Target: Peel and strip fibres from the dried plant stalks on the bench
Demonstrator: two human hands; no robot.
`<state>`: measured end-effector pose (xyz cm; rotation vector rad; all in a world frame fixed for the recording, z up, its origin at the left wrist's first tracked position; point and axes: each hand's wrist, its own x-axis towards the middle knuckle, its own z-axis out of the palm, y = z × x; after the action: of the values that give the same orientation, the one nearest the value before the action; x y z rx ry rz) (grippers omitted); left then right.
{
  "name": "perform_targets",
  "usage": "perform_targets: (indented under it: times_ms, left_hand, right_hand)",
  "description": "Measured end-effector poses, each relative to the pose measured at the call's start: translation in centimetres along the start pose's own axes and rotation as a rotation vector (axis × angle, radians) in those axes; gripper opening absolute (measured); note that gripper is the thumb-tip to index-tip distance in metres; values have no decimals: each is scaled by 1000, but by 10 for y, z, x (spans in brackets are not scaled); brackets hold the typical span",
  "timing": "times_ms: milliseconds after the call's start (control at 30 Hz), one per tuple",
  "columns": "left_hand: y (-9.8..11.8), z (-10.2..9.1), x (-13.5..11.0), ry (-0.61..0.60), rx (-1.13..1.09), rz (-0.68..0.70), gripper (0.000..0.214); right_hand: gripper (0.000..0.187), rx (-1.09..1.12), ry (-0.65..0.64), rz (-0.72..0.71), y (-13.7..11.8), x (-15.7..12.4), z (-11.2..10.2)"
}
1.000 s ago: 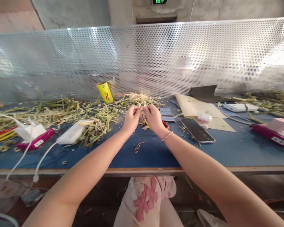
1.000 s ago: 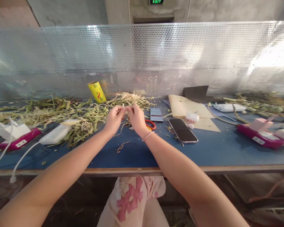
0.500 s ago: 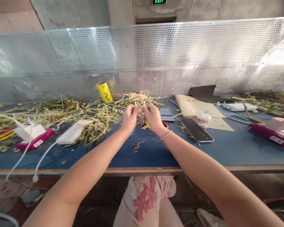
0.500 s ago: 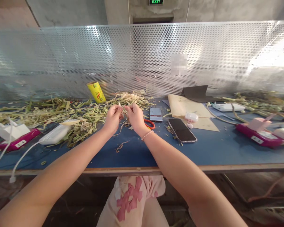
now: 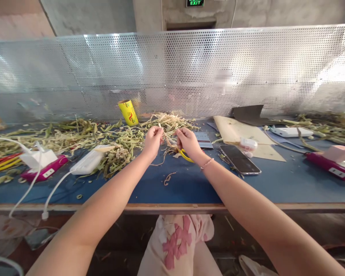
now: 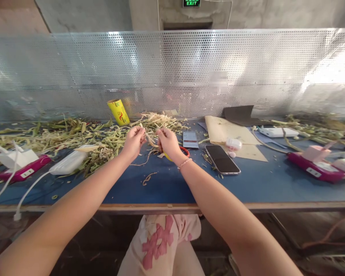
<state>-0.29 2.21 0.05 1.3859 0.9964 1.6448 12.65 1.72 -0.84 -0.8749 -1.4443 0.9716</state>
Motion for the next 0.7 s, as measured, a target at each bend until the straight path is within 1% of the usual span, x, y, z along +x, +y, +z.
perform_targets:
  times_ms: [67,100,133,267,300,367,500,633,700]
  left_hand:
    - [0,-6,6,37,23,-4,15]
    - [-1,-9,8,44,32,-2,15]
    - [-2,-11,10,41,46,-2,15]
    - [-6,-12,8,-11,116,5,14]
    - [-6,-11,7,-30,121,4,14]
    - [-5,-9,3,-69,110,-10,13]
    - [-1,-4,-3,-118,56,-51,13]
    - [2,-2,-5,-160,24,-88,11]
    - [2,-1,-5,-189,2,-116,11]
  right_hand:
    - [15,11,-29,19,1,3,-7]
    - [12,-25,-40,-7,3,5,-9]
    - [13,-93,-53,-62,4,6,-11]
    - [38,-401,-157,-382,9,4,-12]
    - [41,-441,-180,-435,10,3,-11]
    - [40,-475,-194,-493,11,1,-9]
    - [26,-444,-157,-508,11,0,-7]
    - [28,-402,-145,-479,10,1,-6]
    - [24,-359,-115,-437,10,2,-5]
